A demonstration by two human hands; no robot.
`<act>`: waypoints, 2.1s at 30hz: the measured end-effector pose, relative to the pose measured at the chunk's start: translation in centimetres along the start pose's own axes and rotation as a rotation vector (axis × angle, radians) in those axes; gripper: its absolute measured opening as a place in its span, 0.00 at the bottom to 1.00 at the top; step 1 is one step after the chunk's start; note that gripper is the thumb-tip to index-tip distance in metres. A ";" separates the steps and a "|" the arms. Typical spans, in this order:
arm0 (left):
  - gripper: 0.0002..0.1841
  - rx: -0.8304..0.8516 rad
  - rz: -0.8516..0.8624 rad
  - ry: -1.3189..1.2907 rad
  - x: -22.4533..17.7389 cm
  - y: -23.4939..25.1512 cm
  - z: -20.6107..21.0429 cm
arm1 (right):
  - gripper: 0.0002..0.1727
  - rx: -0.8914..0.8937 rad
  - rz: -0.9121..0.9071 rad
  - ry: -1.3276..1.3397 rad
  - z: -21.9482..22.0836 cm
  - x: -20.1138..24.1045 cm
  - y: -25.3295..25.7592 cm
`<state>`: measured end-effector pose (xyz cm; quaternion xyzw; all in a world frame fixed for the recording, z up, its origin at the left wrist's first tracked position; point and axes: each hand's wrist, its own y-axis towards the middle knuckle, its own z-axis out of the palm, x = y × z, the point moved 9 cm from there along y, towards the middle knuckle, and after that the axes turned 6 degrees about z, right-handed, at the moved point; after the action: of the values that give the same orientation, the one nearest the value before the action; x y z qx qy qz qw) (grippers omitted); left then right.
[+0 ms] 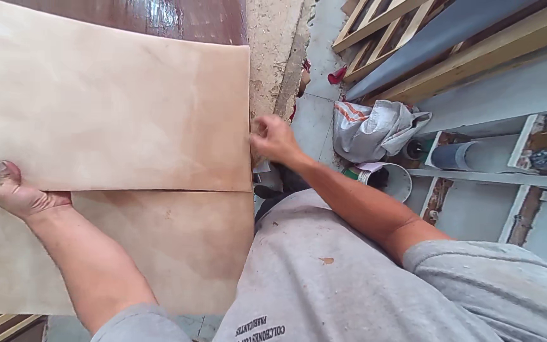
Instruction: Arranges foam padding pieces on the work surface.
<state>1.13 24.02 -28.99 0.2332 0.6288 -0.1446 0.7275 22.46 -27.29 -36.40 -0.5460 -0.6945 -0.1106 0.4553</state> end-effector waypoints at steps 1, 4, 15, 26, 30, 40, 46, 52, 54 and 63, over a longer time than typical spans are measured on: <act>0.21 -0.003 -0.005 0.007 -0.2 -0.1 0.2 | 0.30 -0.049 -0.036 -0.011 -2.6 0.6 2.3; 0.21 -0.018 -0.010 0.010 -0.6 -0.4 0.4 | 0.28 -0.145 -0.086 -0.076 -8.2 3.4 10.5; 0.22 -0.070 0.003 -0.095 0.4 -0.6 -0.8 | 0.23 0.145 -0.102 -0.015 -5.5 6.7 18.9; 0.21 -0.121 -0.054 -0.065 0.2 -1.1 -0.2 | 0.22 0.256 -0.134 -0.304 -4.1 8.5 19.3; 0.20 -0.111 -0.049 -0.025 0.5 -1.1 0.1 | 0.21 0.202 -0.194 -0.368 -3.9 8.2 19.3; 0.20 -0.094 -0.045 -0.048 1.4 -1.4 0.2 | 0.24 0.193 -0.167 -0.296 -4.3 6.7 20.7; 0.21 -0.121 -0.047 -0.053 2.2 -1.4 -0.6 | 0.23 0.205 -0.198 -0.326 -4.1 6.7 21.2; 0.21 -0.137 -0.010 -0.045 2.0 -1.5 -1.3 | 0.24 0.202 -0.221 -0.344 -3.8 6.5 21.6; 0.20 -0.151 -0.010 -0.032 2.0 -1.7 -1.1 | 0.25 0.142 -0.235 -0.412 -4.2 6.1 21.3; 0.27 -0.308 0.013 0.055 -0.1 -2.8 -2.0 | 0.35 0.127 -0.699 -0.529 8.9 18.0 9.0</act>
<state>-1.98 22.70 -29.58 0.1268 0.6618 -0.0355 0.7380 25.82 -6.24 -30.93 -0.2588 -0.9355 -0.0715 0.2299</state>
